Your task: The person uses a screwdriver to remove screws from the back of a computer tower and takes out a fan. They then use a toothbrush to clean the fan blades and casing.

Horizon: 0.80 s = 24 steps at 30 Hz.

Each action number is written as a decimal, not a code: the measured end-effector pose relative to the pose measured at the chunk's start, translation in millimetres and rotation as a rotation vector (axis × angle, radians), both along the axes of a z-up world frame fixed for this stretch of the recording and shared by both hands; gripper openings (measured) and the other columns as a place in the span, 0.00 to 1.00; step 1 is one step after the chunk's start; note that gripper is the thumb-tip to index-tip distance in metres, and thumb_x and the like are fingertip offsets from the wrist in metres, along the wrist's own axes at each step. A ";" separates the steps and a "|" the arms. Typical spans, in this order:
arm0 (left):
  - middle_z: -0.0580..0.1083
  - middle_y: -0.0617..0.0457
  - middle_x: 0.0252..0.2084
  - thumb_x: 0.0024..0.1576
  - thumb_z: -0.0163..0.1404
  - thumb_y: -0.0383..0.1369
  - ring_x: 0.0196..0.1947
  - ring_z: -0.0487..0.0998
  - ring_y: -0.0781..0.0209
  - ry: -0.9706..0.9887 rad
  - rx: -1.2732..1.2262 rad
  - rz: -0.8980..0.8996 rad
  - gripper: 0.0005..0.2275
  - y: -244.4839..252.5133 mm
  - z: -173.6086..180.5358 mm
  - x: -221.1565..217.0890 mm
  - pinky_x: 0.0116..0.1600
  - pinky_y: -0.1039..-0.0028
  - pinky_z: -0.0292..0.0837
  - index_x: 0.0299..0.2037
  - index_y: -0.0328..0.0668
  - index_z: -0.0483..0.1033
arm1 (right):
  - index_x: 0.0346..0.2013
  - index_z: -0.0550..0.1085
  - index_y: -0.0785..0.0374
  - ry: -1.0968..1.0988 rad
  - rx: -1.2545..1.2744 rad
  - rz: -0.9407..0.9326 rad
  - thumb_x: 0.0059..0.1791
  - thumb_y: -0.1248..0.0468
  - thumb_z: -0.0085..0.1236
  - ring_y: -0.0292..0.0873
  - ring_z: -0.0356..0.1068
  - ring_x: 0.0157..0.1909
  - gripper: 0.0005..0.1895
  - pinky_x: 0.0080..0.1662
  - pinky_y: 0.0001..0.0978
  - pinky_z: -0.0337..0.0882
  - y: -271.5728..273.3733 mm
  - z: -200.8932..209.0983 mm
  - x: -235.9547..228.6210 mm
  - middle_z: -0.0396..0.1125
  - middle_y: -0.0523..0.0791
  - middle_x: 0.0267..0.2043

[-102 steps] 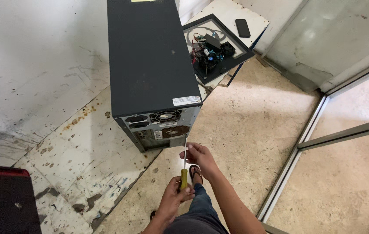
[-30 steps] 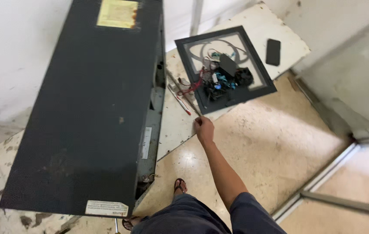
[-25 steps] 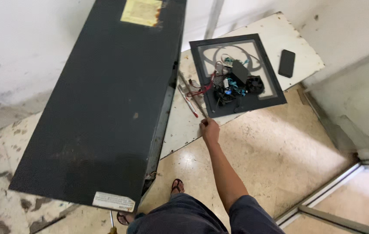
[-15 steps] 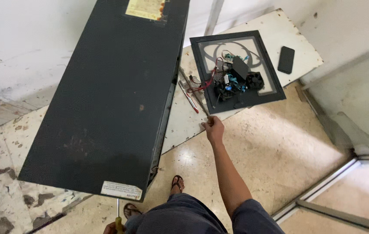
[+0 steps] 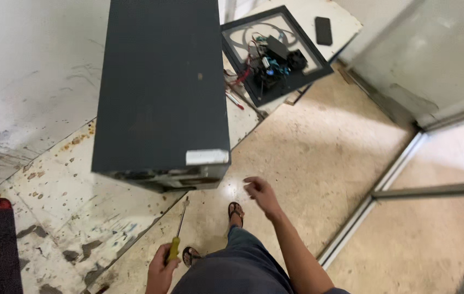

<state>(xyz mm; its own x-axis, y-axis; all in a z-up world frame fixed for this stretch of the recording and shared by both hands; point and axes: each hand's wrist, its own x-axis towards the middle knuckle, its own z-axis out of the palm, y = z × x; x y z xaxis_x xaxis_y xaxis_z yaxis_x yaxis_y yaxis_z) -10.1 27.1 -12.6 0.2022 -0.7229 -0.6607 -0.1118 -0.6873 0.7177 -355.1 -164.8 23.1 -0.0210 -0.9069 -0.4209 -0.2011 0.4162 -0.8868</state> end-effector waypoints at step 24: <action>0.77 0.52 0.51 0.63 0.46 0.37 0.29 0.81 0.58 0.268 -0.190 -0.415 0.20 -20.9 208.1 -93.2 0.37 0.66 0.86 0.66 0.50 0.63 | 0.52 0.70 0.65 -0.308 -0.393 0.100 0.57 0.63 0.50 0.35 0.62 0.21 0.11 0.24 0.26 0.66 90.3 158.2 102.0 0.68 0.45 0.26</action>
<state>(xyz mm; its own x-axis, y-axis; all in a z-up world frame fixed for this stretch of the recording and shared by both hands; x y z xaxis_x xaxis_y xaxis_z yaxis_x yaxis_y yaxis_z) -103.3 6.2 195.5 -0.2846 -0.8181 -0.4998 -0.1425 -0.4794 0.8659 -253.1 -74.5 181.3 0.1449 -0.9892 -0.0207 0.0724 0.0315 -0.9969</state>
